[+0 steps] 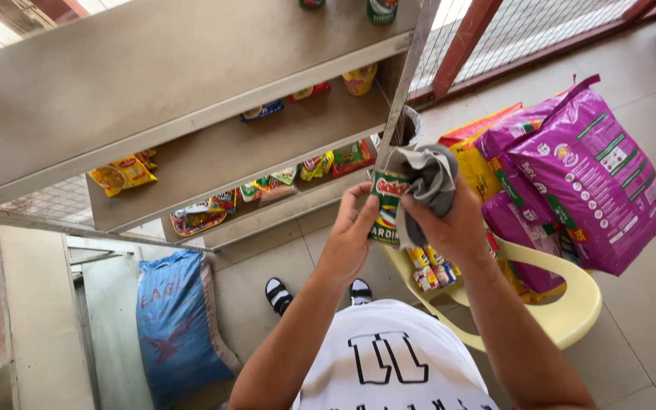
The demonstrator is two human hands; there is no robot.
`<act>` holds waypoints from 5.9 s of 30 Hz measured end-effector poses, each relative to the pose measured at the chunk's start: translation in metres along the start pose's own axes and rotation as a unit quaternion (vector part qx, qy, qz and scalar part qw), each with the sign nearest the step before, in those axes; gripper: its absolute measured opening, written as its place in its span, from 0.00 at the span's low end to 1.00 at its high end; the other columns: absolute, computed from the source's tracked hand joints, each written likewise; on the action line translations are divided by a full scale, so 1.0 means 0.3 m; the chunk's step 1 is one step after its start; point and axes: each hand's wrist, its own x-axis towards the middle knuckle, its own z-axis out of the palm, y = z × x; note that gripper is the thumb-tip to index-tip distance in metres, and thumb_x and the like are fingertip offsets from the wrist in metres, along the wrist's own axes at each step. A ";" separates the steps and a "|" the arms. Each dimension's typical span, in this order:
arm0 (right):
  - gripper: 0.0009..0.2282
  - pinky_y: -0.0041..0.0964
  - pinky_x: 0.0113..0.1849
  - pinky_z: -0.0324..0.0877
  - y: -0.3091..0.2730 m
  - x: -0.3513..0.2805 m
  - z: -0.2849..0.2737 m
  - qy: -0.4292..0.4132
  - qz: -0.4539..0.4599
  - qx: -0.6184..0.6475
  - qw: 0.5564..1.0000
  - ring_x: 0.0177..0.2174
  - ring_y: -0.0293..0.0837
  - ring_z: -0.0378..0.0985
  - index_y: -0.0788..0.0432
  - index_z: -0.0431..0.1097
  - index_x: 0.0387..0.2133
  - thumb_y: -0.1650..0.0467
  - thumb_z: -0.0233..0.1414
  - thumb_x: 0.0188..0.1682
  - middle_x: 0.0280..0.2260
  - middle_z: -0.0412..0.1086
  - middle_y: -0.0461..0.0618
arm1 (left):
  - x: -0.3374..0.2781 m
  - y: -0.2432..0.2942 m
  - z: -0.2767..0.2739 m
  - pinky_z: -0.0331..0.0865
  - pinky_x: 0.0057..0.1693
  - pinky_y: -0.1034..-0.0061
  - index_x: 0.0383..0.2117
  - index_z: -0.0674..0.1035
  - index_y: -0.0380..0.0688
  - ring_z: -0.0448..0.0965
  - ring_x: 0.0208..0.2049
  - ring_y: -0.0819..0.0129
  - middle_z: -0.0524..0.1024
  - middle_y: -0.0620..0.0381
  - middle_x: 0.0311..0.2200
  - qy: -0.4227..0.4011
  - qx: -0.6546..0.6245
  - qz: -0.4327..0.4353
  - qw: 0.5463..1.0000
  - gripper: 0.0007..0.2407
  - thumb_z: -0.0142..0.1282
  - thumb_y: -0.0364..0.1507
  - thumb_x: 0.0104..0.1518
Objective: Wiping canned goods with a cloth and placing them onto a metal shelf in a grocery store.
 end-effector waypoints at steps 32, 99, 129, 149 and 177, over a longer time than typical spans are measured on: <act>0.37 0.50 0.54 0.67 -0.066 -0.026 0.025 0.009 -0.112 -0.163 0.980 0.54 0.60 0.70 0.64 0.54 0.63 0.67 0.64 0.39 0.53 0.66 0.67 | -0.022 0.019 -0.022 0.64 0.63 0.72 0.65 0.65 0.41 0.73 0.56 0.68 0.74 0.47 0.56 -0.012 0.068 0.039 0.997 0.20 0.53 0.26 0.67; 0.39 0.46 0.46 0.73 -0.112 -0.024 0.044 -0.039 -0.135 -0.161 0.977 0.47 0.57 0.77 0.63 0.55 0.62 0.64 0.66 0.38 0.50 0.70 0.63 | -0.013 0.040 -0.016 0.79 0.48 0.73 0.60 0.71 0.40 0.83 0.44 0.70 0.80 0.53 0.47 0.091 -0.068 -0.077 0.990 0.23 0.36 0.43 0.69; 0.32 0.40 0.51 0.75 -0.007 -0.001 0.062 0.026 -0.055 -0.009 0.998 0.50 0.45 0.78 0.59 0.56 0.64 0.69 0.64 0.47 0.52 0.72 0.53 | -0.003 -0.003 -0.010 0.68 0.61 0.72 0.62 0.69 0.36 0.76 0.53 0.69 0.76 0.51 0.54 0.029 -0.054 0.004 0.998 0.19 0.37 0.34 0.70; 0.41 0.43 0.48 0.72 -0.103 -0.024 0.122 -0.021 -0.196 -0.147 0.969 0.47 0.56 0.76 0.62 0.55 0.61 0.64 0.68 0.34 0.48 0.69 0.64 | -0.044 0.044 -0.084 0.70 0.36 0.75 0.54 0.67 0.42 0.76 0.38 0.72 0.74 0.57 0.41 0.037 -0.032 -0.024 0.999 0.14 0.45 0.39 0.73; 0.30 0.42 0.44 0.78 -0.316 -0.118 0.470 0.109 -0.031 -0.192 0.975 0.43 0.51 0.85 0.53 0.64 0.58 0.58 0.64 0.44 0.44 0.78 0.53 | -0.212 0.343 -0.216 0.73 0.54 0.79 0.61 0.67 0.41 0.76 0.49 0.73 0.75 0.54 0.49 -0.063 0.021 -0.047 0.997 0.17 0.45 0.36 0.70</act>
